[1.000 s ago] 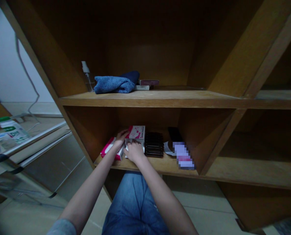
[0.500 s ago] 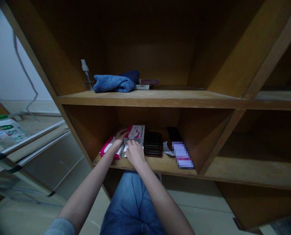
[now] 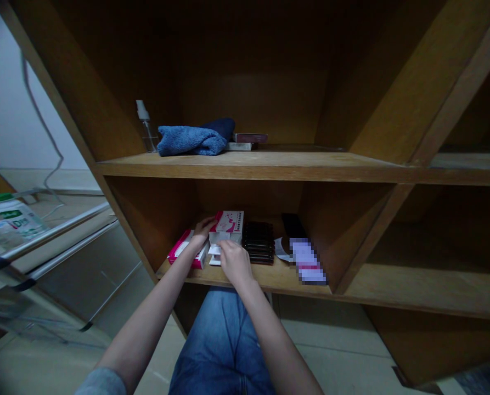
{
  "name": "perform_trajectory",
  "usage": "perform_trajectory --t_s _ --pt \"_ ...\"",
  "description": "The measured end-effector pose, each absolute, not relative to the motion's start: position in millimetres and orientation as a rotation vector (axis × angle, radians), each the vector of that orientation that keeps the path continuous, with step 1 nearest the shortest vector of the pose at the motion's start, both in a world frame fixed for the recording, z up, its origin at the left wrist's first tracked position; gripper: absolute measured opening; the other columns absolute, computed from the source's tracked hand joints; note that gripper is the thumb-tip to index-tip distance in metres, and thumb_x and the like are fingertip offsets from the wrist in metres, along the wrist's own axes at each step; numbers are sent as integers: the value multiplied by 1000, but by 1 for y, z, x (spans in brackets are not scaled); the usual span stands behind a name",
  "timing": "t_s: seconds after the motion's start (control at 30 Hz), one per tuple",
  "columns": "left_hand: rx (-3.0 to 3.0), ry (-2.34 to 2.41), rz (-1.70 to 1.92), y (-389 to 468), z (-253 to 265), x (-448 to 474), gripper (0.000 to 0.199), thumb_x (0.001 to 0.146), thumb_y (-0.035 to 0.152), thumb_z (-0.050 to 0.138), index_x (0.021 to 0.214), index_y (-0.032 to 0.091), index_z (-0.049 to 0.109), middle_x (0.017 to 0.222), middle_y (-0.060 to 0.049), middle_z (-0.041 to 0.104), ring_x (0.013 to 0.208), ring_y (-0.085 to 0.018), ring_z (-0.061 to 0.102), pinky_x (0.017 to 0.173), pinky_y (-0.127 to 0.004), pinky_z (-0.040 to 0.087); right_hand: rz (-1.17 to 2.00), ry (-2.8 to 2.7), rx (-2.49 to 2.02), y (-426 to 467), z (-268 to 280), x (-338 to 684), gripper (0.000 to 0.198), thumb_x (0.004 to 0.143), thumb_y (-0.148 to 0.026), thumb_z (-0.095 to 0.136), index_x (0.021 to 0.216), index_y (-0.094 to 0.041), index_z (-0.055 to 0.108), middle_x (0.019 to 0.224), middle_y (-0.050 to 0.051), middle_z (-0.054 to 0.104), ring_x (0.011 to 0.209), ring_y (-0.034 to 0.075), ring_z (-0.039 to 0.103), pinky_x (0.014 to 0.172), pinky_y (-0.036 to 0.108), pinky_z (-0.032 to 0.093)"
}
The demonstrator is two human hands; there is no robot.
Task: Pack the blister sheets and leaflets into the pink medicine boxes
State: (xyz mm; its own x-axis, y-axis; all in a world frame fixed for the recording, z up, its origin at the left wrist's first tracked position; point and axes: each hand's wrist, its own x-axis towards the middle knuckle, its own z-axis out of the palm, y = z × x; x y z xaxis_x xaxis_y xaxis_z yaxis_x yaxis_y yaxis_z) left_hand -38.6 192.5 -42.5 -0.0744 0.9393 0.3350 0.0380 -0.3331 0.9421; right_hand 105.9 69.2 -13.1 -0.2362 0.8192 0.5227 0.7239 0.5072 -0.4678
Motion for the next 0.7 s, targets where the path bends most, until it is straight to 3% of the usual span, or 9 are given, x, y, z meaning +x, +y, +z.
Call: perform_trajectory --t_s 0.2,0.4,0.7 --pt "1434 1088 1484 190 -40 -38 31 67 33 59 93 20 68 96 -9 70 93 -24 63 87 -34 46 444 -1397 -1074 25 2 155 16 80 -27 55 89 -18 63 87 6 67 79 17 64 70 28 53" --pt "1404 1108 1476 187 -38 -39 32 66 32 60 94 20 67 98 -9 69 96 -25 62 84 -34 47 255 -1090 -1192 23 3 224 24 73 -35 62 87 -17 63 83 7 64 73 17 62 68 30 53" --pt "1359 1125 1463 193 -46 -40 35 67 36 60 98 19 67 100 -11 68 88 -24 64 80 -34 49 114 -1277 -1525 62 -34 270 23 69 -32 50 83 -17 61 70 5 64 63 18 61 66 32 50"
